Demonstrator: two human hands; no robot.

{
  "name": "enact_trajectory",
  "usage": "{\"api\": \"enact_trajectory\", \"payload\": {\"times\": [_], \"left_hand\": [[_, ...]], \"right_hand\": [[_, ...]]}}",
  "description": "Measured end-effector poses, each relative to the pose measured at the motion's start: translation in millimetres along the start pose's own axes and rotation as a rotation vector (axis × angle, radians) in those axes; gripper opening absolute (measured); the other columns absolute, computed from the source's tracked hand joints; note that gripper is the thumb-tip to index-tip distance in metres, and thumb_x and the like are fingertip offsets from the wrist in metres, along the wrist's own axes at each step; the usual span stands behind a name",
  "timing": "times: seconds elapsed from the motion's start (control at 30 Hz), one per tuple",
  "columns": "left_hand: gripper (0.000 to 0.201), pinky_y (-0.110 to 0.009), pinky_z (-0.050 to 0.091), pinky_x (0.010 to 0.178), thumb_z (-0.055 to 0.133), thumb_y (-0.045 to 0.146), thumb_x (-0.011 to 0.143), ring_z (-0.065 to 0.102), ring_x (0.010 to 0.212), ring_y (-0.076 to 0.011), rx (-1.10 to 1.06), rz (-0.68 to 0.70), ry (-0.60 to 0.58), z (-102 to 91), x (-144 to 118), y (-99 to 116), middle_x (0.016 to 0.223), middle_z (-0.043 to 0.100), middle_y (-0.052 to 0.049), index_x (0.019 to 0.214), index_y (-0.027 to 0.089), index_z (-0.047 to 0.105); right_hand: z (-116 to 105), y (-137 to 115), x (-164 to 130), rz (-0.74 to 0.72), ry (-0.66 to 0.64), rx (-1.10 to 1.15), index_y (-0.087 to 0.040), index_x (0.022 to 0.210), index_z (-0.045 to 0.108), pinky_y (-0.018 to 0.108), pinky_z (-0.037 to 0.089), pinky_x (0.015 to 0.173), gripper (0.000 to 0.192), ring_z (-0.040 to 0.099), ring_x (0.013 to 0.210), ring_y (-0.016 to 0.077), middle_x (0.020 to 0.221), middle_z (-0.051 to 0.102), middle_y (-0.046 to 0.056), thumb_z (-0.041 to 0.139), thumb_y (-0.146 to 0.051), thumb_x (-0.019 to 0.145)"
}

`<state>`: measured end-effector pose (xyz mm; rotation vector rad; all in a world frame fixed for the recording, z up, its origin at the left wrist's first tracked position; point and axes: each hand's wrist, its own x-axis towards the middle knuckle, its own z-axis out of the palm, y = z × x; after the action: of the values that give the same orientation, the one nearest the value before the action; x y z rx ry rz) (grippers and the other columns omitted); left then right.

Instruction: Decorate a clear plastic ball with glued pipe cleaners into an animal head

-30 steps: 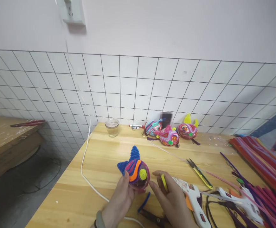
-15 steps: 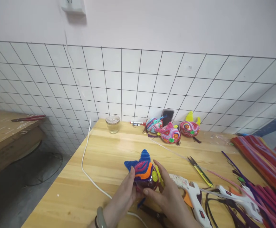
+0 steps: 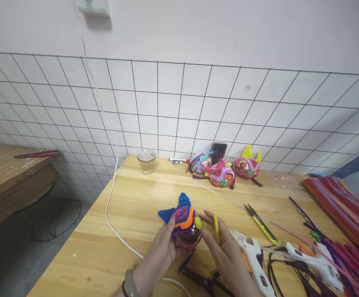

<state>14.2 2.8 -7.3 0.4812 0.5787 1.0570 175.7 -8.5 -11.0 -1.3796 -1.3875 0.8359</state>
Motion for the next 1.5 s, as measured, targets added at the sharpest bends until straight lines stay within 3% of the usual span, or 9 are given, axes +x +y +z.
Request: {"api": "enact_trajectory", "payload": {"times": [0.1, 0.23, 0.43, 0.63, 0.8, 0.9, 1.03, 1.23, 1.5], "left_hand": [[0.043, -0.037, 0.052, 0.077, 0.05, 0.044, 0.089, 0.067, 0.091, -0.026, -0.013, -0.012, 0.024, -0.7, 1, 3, 0.108, 0.072, -0.017, 0.115, 0.013, 0.065], [0.045, -0.034, 0.052, 0.073, 0.045, 0.047, 0.091, 0.068, 0.086, -0.0236, -0.023, -0.044, 0.027, -0.7, 2, 4, 0.101, 0.074, -0.016, 0.11, 0.012, 0.067], [0.045, -0.035, 0.051, 0.074, 0.049, 0.046, 0.09, 0.067, 0.082, -0.0237, -0.029, -0.03, -0.009, -1.2, 3, -2, 0.094, 0.074, -0.016, 0.109, 0.01, 0.068], [0.045, -0.03, 0.049, 0.068, 0.043, 0.047, 0.092, 0.066, 0.079, -0.02, -0.083, -0.025, -0.057, -8.4, 5, 0, 0.099, 0.073, -0.012, 0.111, 0.014, 0.067], [0.046, -0.028, 0.049, 0.069, 0.042, 0.049, 0.092, 0.065, 0.071, -0.0166, -0.215, -0.027, -0.046, -13.6, 5, 8, 0.089, 0.074, -0.008, 0.111, 0.016, 0.068], [0.044, -0.027, 0.049, 0.063, 0.046, 0.049, 0.09, 0.066, 0.071, -0.0173, -0.214, -0.03, -0.05, -13.6, 3, 8, 0.091, 0.075, -0.008, 0.107, 0.017, 0.07], [0.046, -0.026, 0.047, 0.06, 0.046, 0.052, 0.089, 0.068, 0.081, -0.0213, -0.195, -0.05, -0.118, -12.8, 2, 6, 0.096, 0.075, -0.011, 0.105, 0.017, 0.072], [0.046, -0.027, 0.046, 0.064, 0.046, 0.049, 0.09, 0.067, 0.077, -0.0208, -0.179, -0.047, -0.229, -8.5, 1, 4, 0.09, 0.075, -0.012, 0.102, 0.014, 0.073], [0.044, -0.026, 0.047, 0.07, 0.045, 0.045, 0.092, 0.067, 0.077, -0.018, -0.204, -0.065, -0.159, -3.9, 0, 1, 0.089, 0.076, -0.01, 0.101, 0.013, 0.073]], "right_hand": [[-3, -5, -1, -0.064, 0.117, -0.185, -0.021, 0.103, 0.061, 0.036, 0.054, 0.083, 0.028, 0.067, 0.097, 0.0243, 0.101, 0.071, 0.009, 0.056, -0.042, 0.085], [-4, -14, -3, -0.276, 0.026, -0.309, -0.023, 0.083, 0.062, 0.026, 0.052, 0.067, 0.015, 0.065, 0.074, 0.0182, 0.079, 0.067, 0.004, 0.053, -0.033, 0.09], [2, -26, -4, -0.454, -0.036, -0.378, -0.024, 0.087, 0.059, 0.024, 0.05, 0.061, 0.009, 0.064, 0.069, 0.0165, 0.078, 0.065, 0.002, 0.051, -0.022, 0.091], [1, -29, -12, -0.555, -0.127, -0.465, -0.025, 0.079, 0.05, 0.022, 0.046, 0.05, 0.019, 0.06, 0.056, 0.015, 0.067, 0.061, -0.001, 0.039, -0.012, 0.087], [-10, -33, -17, -0.434, -0.118, -0.45, -0.025, 0.074, 0.048, 0.019, 0.046, 0.049, 0.022, 0.057, 0.052, 0.0127, 0.06, 0.057, -0.004, 0.04, -0.022, 0.094], [-14, -41, -15, -0.454, -0.083, -0.441, -0.025, 0.093, 0.057, 0.019, 0.05, 0.057, 0.012, 0.063, 0.061, 0.0135, 0.069, 0.063, -0.002, 0.045, -0.025, 0.094], [-8, -52, -11, -0.713, -0.113, -0.447, -0.021, 0.125, 0.05, 0.02, 0.049, 0.053, 0.033, 0.062, 0.06, 0.0139, 0.072, 0.064, 0.001, 0.044, -0.019, 0.093], [5, -56, -8, -0.769, 0.036, -0.385, -0.016, 0.109, 0.064, 0.019, 0.047, 0.048, 0.021, 0.058, 0.054, 0.0129, 0.065, 0.057, 0.001, 0.052, -0.02, 0.092], [10, -53, -5, -0.821, 0.096, -0.34, -0.014, 0.096, 0.069, 0.018, 0.042, 0.041, 0.015, 0.053, 0.046, 0.0102, 0.058, 0.055, 0.0, 0.055, -0.017, 0.091]]}}
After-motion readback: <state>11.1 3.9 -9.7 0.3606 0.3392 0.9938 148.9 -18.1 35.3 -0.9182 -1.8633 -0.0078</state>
